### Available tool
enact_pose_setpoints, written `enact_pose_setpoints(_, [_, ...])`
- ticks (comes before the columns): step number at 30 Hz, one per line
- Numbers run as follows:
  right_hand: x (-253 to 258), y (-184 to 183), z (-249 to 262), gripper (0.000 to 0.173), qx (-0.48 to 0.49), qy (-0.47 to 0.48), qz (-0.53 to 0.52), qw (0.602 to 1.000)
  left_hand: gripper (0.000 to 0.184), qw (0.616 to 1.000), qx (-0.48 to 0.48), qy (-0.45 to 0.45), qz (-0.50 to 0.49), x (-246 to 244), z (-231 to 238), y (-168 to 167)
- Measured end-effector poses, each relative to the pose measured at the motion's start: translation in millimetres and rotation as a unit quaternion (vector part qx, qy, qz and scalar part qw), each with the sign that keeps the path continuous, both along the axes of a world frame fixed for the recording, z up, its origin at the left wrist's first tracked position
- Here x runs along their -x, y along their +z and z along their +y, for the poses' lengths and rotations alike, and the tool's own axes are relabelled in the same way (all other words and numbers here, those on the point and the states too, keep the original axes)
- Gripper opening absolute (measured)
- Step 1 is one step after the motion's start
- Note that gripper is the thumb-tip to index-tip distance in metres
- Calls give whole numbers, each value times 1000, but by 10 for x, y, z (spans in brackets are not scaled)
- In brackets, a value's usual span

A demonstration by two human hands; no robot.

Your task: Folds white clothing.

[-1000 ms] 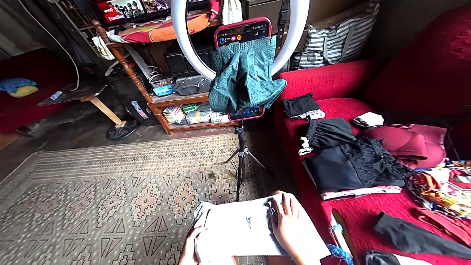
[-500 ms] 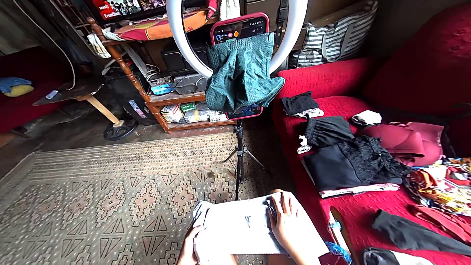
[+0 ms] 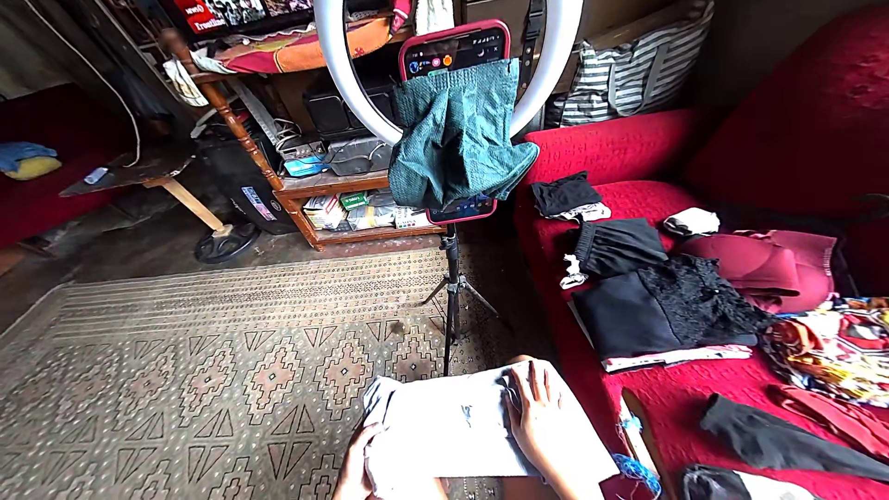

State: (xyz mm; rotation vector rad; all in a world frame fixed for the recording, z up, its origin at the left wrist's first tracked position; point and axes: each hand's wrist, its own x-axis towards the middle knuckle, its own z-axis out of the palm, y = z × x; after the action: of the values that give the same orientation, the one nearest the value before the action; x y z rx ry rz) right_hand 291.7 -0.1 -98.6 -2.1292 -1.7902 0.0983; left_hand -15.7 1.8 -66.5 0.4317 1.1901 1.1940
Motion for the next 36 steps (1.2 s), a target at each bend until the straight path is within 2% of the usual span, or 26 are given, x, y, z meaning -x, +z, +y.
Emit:
enact_pose_setpoints(16, [3, 47, -25, 55, 6, 4, 1, 1000, 22, 1000, -2, 0, 9, 20, 20, -64])
enact_pose_setpoints(19, [-37, 382, -169, 62, 101, 24, 36, 994, 23, 1000, 3, 5, 6, 7, 11, -28])
enact_pose_setpoints(21, [-67, 533, -276, 67, 111, 28, 77, 990, 23, 1000, -1, 2, 6, 48, 10, -49])
enact_pose_setpoints(27, [-101, 443, -467, 67, 89, 14, 72, 993, 20, 1000, 10, -13, 23, 65, 47, -70])
enact_pose_setpoints(33, [40, 519, -222, 72, 147, -29, 76, 986, 21, 1000, 18, 5, 12, 10, 65, 5])
enact_pose_setpoints(36, [76, 518, -132, 67, 176, -32, 39, 983, 21, 1000, 15, 12, 15, 6, 48, 3])
